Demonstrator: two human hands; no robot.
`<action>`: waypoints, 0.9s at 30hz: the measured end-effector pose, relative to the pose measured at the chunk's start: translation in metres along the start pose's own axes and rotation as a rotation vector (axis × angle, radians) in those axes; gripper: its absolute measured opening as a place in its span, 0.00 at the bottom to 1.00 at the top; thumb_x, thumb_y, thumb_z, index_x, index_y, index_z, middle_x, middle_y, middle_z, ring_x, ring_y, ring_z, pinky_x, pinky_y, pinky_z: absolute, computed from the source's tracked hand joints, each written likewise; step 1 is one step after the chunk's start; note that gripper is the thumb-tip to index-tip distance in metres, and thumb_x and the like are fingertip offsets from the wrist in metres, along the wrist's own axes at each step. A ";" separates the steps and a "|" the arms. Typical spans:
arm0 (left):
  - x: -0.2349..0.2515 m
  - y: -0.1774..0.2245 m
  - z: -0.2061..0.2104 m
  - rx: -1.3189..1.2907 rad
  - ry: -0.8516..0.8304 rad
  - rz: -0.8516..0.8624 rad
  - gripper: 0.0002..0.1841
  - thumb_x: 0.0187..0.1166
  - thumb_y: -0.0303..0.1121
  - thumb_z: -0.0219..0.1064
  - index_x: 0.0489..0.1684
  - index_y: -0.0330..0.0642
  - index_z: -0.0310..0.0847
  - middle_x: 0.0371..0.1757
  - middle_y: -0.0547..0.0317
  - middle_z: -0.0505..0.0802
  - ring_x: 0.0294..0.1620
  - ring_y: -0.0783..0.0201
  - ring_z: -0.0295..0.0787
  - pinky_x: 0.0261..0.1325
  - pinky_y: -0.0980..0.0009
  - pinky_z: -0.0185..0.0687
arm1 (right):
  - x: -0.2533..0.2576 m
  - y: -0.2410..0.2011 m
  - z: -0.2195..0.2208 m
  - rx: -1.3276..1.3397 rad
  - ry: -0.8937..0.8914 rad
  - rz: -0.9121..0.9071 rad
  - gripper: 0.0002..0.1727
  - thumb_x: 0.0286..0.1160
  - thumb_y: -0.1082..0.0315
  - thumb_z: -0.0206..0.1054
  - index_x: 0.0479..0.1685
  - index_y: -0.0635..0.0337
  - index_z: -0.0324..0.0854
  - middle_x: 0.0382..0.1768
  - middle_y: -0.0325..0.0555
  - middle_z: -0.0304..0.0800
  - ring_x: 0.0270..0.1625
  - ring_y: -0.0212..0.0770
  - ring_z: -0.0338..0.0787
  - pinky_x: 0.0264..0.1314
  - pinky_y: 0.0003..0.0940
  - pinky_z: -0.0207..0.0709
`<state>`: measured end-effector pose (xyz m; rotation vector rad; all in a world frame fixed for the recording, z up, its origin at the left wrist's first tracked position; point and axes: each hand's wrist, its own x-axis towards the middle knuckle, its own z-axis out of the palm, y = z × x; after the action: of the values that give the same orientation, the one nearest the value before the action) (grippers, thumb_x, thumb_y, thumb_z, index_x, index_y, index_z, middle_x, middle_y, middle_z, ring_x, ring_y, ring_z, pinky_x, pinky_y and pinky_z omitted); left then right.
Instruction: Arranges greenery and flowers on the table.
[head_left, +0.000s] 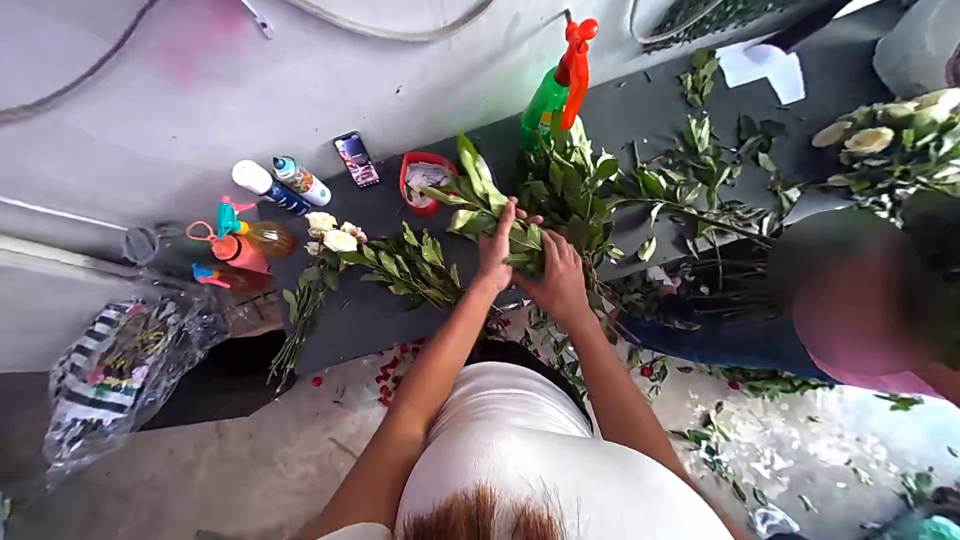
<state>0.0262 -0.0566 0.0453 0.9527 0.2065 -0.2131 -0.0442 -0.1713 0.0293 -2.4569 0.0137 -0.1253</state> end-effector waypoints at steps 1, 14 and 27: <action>-0.005 -0.001 0.001 0.014 0.001 0.020 0.13 0.93 0.35 0.51 0.64 0.37 0.74 0.39 0.61 0.90 0.42 0.65 0.92 0.54 0.64 0.91 | 0.005 -0.006 0.004 0.008 -0.015 0.046 0.37 0.64 0.61 0.83 0.70 0.75 0.76 0.67 0.72 0.83 0.70 0.72 0.83 0.77 0.73 0.65; 0.005 0.079 -0.099 0.115 0.395 0.242 0.18 0.96 0.42 0.45 0.68 0.39 0.69 0.32 0.66 0.84 0.31 0.69 0.86 0.46 0.65 0.91 | -0.166 0.167 0.019 -0.241 -0.481 0.892 0.25 0.93 0.60 0.50 0.65 0.73 0.84 0.63 0.79 0.85 0.71 0.77 0.81 0.73 0.74 0.69; -0.016 -0.004 -0.226 0.651 0.779 -0.234 0.62 0.74 0.54 0.76 0.95 0.37 0.26 0.93 0.32 0.50 0.93 0.39 0.46 0.90 0.43 0.50 | -0.119 0.167 0.038 0.012 -0.484 0.887 0.32 0.81 0.66 0.67 0.84 0.71 0.66 0.83 0.80 0.60 0.85 0.75 0.65 0.84 0.65 0.62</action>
<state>-0.0083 0.1283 -0.0809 1.6336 1.0134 -0.1113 -0.1553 -0.2721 -0.1157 -2.1842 0.8588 0.8360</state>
